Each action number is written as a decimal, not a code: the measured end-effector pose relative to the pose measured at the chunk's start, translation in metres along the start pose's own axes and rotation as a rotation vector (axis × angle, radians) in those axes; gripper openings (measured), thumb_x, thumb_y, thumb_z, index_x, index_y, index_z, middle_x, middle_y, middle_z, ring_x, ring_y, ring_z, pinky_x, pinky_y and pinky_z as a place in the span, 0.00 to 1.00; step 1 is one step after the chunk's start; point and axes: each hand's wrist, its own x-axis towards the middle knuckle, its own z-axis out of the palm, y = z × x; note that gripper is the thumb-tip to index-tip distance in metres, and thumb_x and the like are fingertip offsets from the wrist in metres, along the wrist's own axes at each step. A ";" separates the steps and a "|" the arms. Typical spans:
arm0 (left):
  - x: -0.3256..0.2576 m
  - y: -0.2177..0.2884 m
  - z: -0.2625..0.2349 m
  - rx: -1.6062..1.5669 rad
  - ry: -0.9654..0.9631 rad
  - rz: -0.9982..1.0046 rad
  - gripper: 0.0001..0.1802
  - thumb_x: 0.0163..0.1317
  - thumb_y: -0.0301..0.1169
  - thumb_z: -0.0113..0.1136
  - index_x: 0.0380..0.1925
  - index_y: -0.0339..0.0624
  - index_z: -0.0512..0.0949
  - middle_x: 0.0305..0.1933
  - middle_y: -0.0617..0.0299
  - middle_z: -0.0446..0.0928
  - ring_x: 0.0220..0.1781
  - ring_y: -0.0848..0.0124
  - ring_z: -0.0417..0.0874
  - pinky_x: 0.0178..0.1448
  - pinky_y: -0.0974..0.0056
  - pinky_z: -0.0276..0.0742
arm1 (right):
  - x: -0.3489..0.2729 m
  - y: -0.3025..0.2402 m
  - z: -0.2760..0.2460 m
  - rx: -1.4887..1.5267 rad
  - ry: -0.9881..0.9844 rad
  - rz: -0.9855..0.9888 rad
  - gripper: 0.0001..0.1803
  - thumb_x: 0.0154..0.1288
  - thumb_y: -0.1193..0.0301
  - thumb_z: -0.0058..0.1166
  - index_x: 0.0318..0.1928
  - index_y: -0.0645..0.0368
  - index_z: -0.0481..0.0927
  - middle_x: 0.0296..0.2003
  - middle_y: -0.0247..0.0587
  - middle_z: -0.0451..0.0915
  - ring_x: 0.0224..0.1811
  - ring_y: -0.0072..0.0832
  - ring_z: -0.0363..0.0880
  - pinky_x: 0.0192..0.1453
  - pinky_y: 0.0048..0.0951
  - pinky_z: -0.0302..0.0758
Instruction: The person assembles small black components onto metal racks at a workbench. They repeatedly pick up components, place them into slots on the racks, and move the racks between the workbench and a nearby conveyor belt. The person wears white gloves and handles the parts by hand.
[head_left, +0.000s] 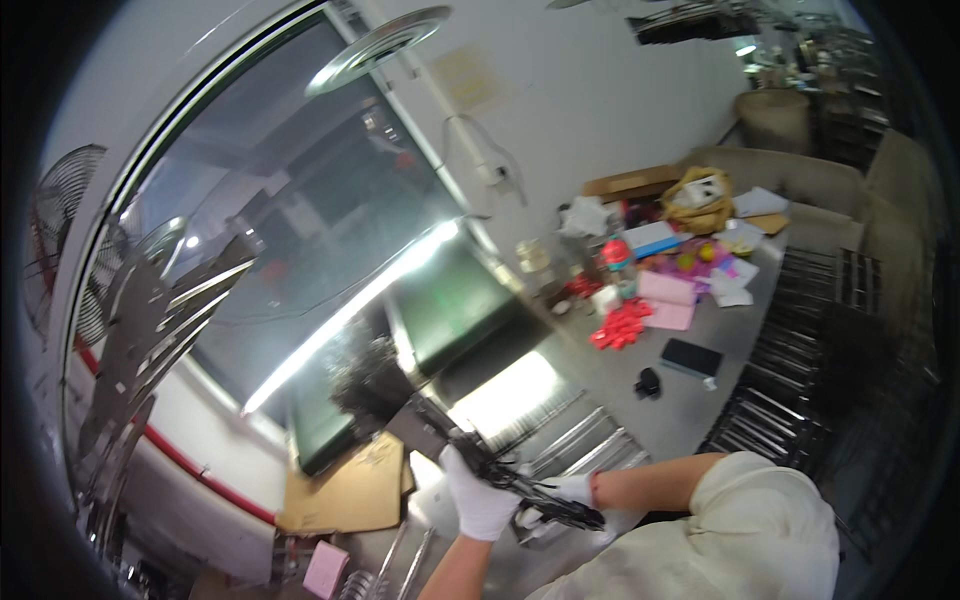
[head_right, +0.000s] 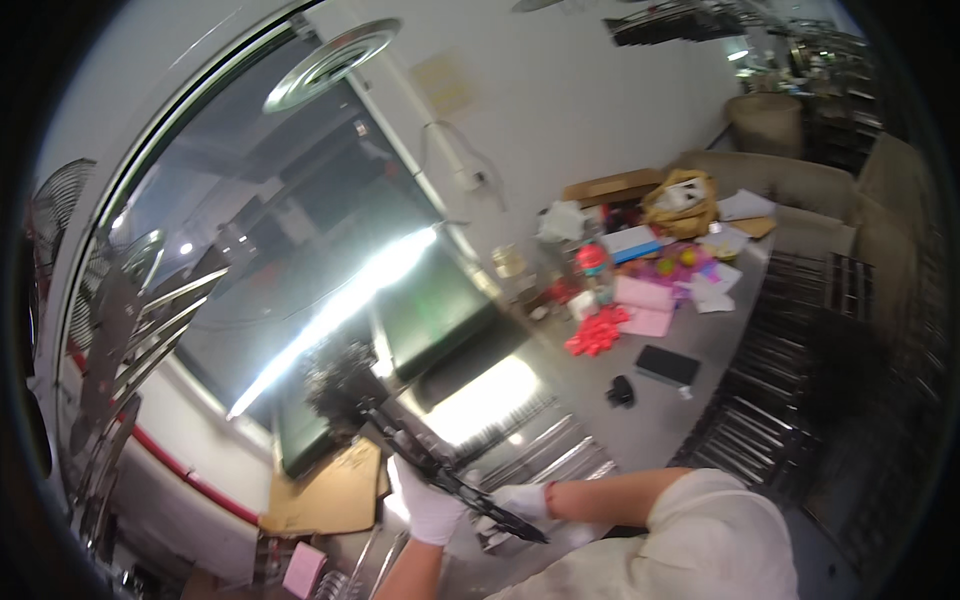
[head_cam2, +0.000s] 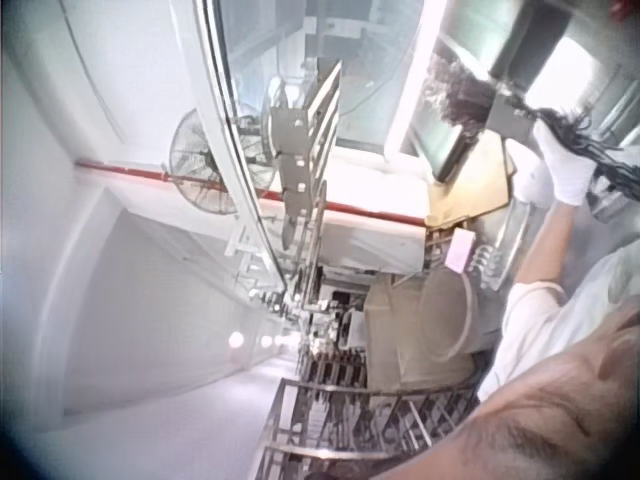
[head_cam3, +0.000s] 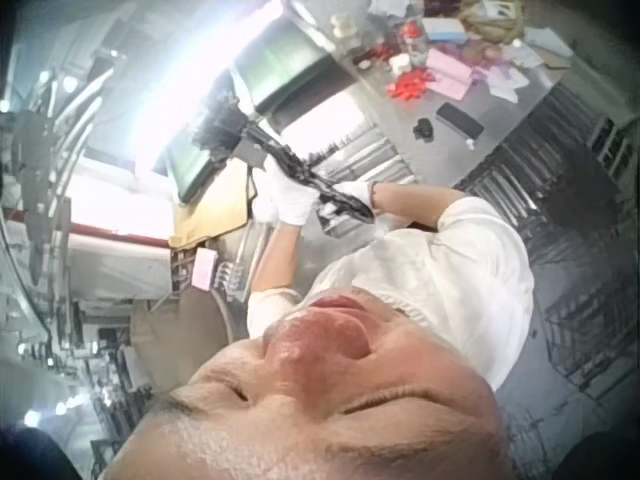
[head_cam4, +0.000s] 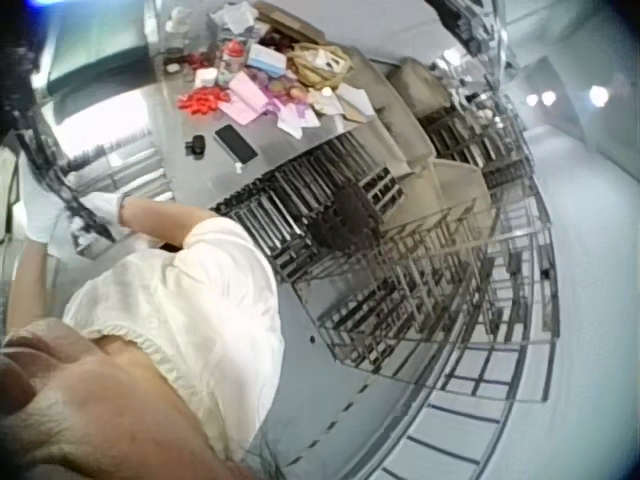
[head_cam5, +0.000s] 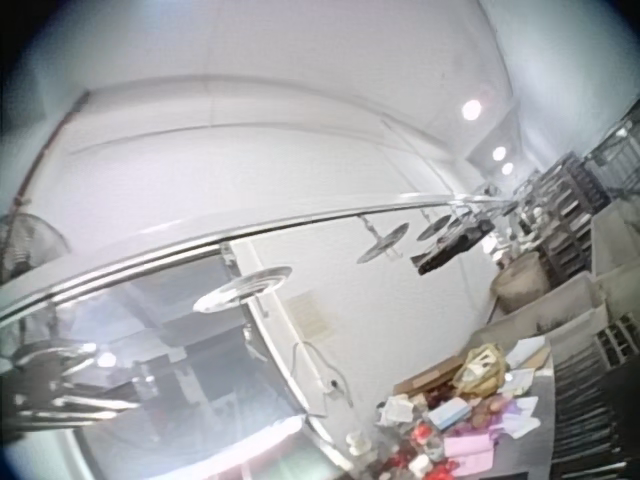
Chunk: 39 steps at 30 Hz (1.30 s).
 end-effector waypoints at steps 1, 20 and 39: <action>-0.003 -0.009 -0.006 0.114 0.042 0.001 0.60 0.42 0.25 0.81 0.74 0.35 0.53 0.56 0.56 0.69 0.54 0.66 0.76 0.59 0.63 0.79 | 0.002 0.002 0.027 0.109 0.187 -0.100 0.13 0.82 0.67 0.41 0.39 0.55 0.77 0.30 0.33 0.77 0.28 0.27 0.74 0.35 0.27 0.72; 0.001 -0.012 -0.016 0.593 -0.035 0.295 0.53 0.39 0.35 0.84 0.66 0.32 0.67 0.50 0.51 0.70 0.50 0.57 0.76 0.54 0.55 0.77 | -0.010 0.018 -0.016 -0.781 0.216 -0.407 0.10 0.78 0.65 0.53 0.52 0.57 0.79 0.41 0.32 0.82 0.36 0.23 0.84 0.41 0.29 0.84; 0.018 0.003 -0.031 0.636 -0.449 0.235 0.52 0.39 0.34 0.81 0.69 0.45 0.70 0.59 0.37 0.70 0.58 0.39 0.74 0.63 0.46 0.74 | -0.019 0.048 0.021 -0.094 0.088 -0.257 0.21 0.64 0.66 0.67 0.55 0.56 0.77 0.44 0.36 0.80 0.46 0.25 0.79 0.51 0.30 0.77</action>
